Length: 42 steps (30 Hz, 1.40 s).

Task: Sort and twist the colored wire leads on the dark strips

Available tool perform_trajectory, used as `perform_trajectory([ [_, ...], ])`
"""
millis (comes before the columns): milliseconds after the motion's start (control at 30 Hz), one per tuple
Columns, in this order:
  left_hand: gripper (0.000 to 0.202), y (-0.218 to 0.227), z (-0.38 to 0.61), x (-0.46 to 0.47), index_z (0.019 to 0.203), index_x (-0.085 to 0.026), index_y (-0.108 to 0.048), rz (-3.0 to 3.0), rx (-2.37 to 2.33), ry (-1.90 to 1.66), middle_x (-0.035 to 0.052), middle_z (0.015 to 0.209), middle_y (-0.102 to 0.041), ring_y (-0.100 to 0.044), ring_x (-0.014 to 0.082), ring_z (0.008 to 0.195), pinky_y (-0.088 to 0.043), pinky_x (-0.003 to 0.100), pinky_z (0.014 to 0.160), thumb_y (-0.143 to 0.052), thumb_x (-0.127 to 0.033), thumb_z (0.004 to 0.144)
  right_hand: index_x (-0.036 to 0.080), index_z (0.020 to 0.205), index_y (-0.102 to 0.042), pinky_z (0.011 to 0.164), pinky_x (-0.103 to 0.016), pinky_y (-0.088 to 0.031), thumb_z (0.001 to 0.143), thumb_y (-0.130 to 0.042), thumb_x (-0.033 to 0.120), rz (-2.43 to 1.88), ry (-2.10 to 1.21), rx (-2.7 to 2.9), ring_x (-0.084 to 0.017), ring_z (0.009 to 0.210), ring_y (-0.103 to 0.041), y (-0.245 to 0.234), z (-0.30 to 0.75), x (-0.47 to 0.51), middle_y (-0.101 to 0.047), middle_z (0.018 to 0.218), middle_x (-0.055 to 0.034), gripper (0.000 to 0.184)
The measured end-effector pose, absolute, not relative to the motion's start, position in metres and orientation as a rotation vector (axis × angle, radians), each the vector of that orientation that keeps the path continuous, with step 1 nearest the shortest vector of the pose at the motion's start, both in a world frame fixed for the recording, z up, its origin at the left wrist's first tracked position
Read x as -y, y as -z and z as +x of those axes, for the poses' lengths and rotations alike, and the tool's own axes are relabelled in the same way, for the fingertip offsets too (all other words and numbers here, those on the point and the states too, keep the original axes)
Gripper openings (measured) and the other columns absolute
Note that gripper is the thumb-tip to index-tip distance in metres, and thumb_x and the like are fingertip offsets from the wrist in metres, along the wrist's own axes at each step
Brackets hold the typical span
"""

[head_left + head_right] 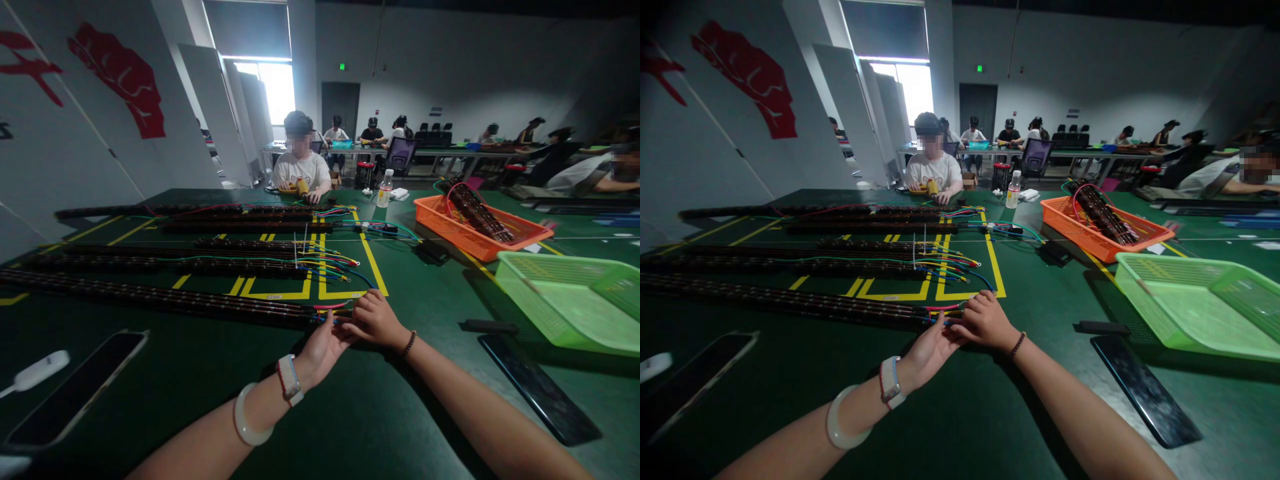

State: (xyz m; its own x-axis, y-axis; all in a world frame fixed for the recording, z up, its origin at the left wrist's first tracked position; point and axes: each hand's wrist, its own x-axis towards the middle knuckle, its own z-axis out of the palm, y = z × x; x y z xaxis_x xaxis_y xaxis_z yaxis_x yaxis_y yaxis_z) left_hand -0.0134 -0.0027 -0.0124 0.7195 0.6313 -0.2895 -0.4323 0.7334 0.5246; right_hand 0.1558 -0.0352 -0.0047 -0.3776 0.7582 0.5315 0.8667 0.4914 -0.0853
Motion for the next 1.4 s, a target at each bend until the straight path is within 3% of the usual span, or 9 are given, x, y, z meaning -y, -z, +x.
perform_trajectory([
  [200, 0.037, 0.011, -0.014, 0.003, 0.102, -0.008, -0.059, 0.558, -0.489, -0.486, 0.0181, 0.109, -0.062, -0.057, 0.0236, 0.107, -0.035, 0.043, 0.102, -0.043, -0.04, 0.09, 0.02, 0.072, -0.055, 0.077, -0.035, -0.034, 0.087, -0.049, 0.039, -1.429, 0.262, 2.166, -0.018, 0.075, -0.044, 0.009, 0.156, 0.032, -0.053, 0.076, -0.005, 0.025],
  [367, 0.042, 0.008, -0.016, 0.005, 0.091, -0.004, -0.059, 0.744, -0.504, -0.362, 0.0234, 0.093, -0.067, -0.065, 0.0257, 0.089, -0.042, 0.042, 0.093, -0.044, -0.044, 0.088, 0.018, 0.092, -0.052, 0.077, -0.036, -0.038, 0.081, -0.058, 0.042, -1.533, 0.102, 1.962, -0.022, 0.086, -0.047, 0.014, 0.157, 0.028, -0.053, 0.091, -0.0079, 0.027],
  [500, 0.037, 0.009, -0.017, 0.007, 0.081, -0.008, -0.057, 0.841, -0.509, -0.338, 0.0224, 0.088, -0.068, -0.067, 0.0247, 0.08, -0.047, 0.038, 0.079, -0.044, -0.042, 0.089, 0.018, 0.115, -0.047, 0.084, -0.04, -0.039, 0.078, -0.063, 0.042, -1.545, -0.003, 1.926, -0.025, 0.099, -0.048, 0.019, 0.159, 0.024, -0.051, 0.108, -0.0114, 0.047],
  [633, 0.031, 0.012, -0.017, 0.008, 0.081, -0.009, -0.055, 0.846, -0.473, -0.361, 0.0205, 0.086, -0.068, -0.067, 0.0237, 0.078, -0.048, 0.036, 0.076, -0.048, -0.039, 0.088, 0.021, 0.121, -0.047, 0.086, -0.04, -0.038, 0.079, -0.063, 0.043, -1.558, -0.076, 1.965, -0.025, 0.101, -0.049, 0.018, 0.159, 0.023, -0.053, 0.11, -0.0099, 0.049],
  [867, 0.03, 0.01, -0.017, 0.008, 0.08, -0.01, -0.055, 0.858, -0.481, -0.349, 0.0195, 0.088, -0.069, -0.067, 0.0236, 0.08, -0.048, 0.036, 0.077, -0.046, -0.037, 0.088, 0.022, 0.116, -0.057, 0.084, -0.036, -0.037, 0.083, -0.06, 0.044, -1.544, -0.244, 2.025, -0.021, 0.092, -0.052, 0.013, 0.151, 0.017, -0.06, 0.095, -0.0065, 0.04],
  [1067, 0.032, 0.007, -0.017, 0.007, 0.082, -0.009, -0.057, 0.87, -0.491, -0.315, 0.0207, 0.09, -0.068, -0.067, 0.0242, 0.082, -0.048, 0.037, 0.079, -0.041, -0.035, 0.09, 0.018, 0.098, -0.065, 0.082, -0.034, -0.037, 0.081, -0.063, 0.042, -1.555, -0.256, 2.05, -0.02, 0.088, -0.055, 0.018, 0.148, 0.01, -0.063, 0.088, -0.0063, 0.029],
  [1267, 0.044, 0.005, -0.017, 0.003, 0.093, -0.002, -0.059, 0.775, -0.493, -0.225, 0.0245, 0.097, -0.066, -0.066, 0.0253, 0.089, -0.044, 0.038, 0.088, -0.039, -0.041, 0.09, 0.018, 0.081, -0.067, 0.07, -0.029, -0.037, 0.083, -0.062, 0.028, -1.478, -0.1, 2.144, -0.016, 0.072, -0.054, 0.016, 0.146, 0.009, -0.064, 0.073, -0.0042, 0.011],
  [1400, 0.042, 0.009, -0.015, 0.0, 0.106, -0.004, -0.055, 0.634, -0.46, -0.28, 0.0208, 0.103, -0.065, -0.064, 0.0245, 0.095, -0.039, 0.04, 0.097, -0.043, -0.041, 0.089, 0.019, 0.08, -0.068, 0.07, -0.031, -0.033, 0.082, -0.063, 0.024, -1.468, 0.139, 2.216, -0.017, 0.071, -0.051, 0.012, 0.144, 0.013, -0.063, 0.072, -0.0037, 0.008],
])
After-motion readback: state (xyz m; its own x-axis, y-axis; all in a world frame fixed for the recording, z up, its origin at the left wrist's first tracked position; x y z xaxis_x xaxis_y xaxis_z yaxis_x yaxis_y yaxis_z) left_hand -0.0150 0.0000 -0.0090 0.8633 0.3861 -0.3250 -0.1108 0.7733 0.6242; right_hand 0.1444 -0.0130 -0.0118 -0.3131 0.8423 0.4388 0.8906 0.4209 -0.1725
